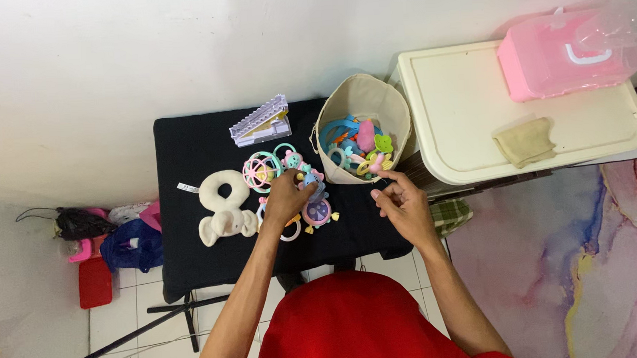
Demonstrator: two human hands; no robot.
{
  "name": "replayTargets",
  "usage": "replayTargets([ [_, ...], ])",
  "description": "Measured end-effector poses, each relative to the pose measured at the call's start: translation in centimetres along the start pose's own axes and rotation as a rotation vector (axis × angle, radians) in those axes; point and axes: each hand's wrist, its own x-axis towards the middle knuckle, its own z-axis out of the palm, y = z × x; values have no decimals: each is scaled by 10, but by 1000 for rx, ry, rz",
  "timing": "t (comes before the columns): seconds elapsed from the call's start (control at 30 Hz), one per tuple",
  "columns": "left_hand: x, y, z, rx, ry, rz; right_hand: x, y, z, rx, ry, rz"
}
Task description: The person empties a bag of baby toys onto a surface and then sorts them one by one, placing a plush ring toy, various rattles, and plastic pieces onto the table.
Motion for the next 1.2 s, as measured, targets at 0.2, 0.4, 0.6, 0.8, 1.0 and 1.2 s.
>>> replayTargets([
  [0.2, 6, 15, 7, -5, -11, -112, 6, -1, -5, -40, -23, 14],
  [0.4, 6, 24, 11, -52, -72, -212, 17, 6, -13, -31, -29, -5],
  [0.6, 13, 25, 11, -16, -90, -205, 26, 8, -18, -67, -48, 7],
  [0.8, 16, 31, 13, -40, -125, -256, 32, 11, -25, -65, -84, -15],
  [1.0, 15, 32, 13, -31, -86, -201, 38, 15, -31, -74, -122, -25],
  [1.2, 16, 26, 18, 171, -52, -141, 49, 8, -42, -112, -109, -33],
])
